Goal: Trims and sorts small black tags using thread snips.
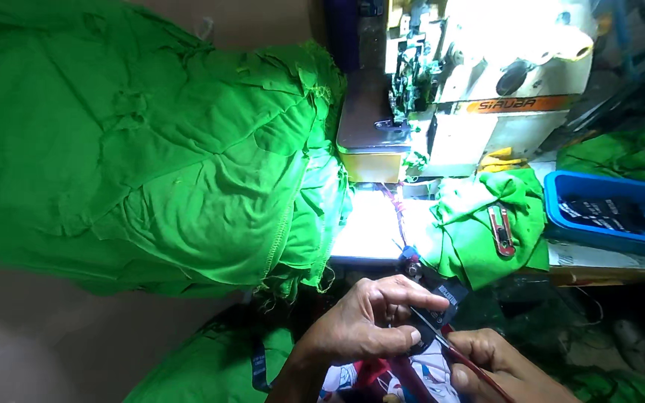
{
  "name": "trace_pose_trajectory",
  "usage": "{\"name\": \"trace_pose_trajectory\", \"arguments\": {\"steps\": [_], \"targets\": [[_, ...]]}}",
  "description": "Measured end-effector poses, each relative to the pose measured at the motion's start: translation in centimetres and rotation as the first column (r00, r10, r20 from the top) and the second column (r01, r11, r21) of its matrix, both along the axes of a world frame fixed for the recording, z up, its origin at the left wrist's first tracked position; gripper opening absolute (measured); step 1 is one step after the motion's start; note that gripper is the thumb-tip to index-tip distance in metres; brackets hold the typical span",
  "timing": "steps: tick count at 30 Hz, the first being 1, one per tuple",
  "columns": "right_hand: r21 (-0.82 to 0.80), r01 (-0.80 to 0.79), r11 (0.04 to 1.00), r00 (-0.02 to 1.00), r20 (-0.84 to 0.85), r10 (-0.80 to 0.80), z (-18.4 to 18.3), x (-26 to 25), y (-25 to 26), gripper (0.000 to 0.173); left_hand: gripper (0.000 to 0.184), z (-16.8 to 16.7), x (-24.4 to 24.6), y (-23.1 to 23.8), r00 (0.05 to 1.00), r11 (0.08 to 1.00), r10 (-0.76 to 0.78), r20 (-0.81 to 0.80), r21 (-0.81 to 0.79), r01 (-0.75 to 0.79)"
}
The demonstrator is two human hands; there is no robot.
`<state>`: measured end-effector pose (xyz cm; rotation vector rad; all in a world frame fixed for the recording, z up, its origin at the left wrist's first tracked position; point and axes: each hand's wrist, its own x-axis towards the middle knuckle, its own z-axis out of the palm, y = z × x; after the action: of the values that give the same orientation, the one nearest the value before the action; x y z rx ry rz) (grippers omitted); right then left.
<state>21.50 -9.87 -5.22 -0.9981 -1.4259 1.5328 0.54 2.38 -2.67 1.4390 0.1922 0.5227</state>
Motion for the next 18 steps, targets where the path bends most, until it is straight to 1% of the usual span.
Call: {"name": "trace_pose_trajectory", "arguments": {"steps": [2,8,11,14,16,18], "targets": [[0.024,0.036,0.999,0.999,-0.02,-0.035,0.1,0.5,-0.5,0.042,0.04,0.2,0.8,0.1,0.999,0.999,-0.032,0.003,0.019,0.032],[0.043,0.144,0.989,0.984,-0.111,-0.139,0.5,2.6,-3.0,0.034,0.039,1.4,4.5,0.3,0.984,0.981,-0.18,0.0,0.072,0.18],[0.093,0.194,0.977,0.973,-0.141,-0.18,0.7,3.5,-3.8,0.037,0.039,2.1,6.6,0.1,0.966,0.966,-0.257,-0.004,0.03,0.257],[0.157,0.262,0.952,0.962,-0.114,-0.246,1.0,4.1,-4.2,0.042,0.037,2.3,8.5,-0.1,0.944,0.944,-0.329,-0.009,-0.033,0.328],[0.177,0.298,0.938,0.951,-0.136,-0.277,1.0,4.6,-4.4,0.04,0.039,2.0,9.3,-0.1,0.94,0.941,-0.339,-0.036,-0.01,0.339],[0.203,0.295,0.934,0.951,-0.154,-0.267,1.2,5.2,-4.8,0.04,0.04,2.0,9.9,-0.1,0.94,0.941,-0.336,-0.063,0.019,0.338]]}}
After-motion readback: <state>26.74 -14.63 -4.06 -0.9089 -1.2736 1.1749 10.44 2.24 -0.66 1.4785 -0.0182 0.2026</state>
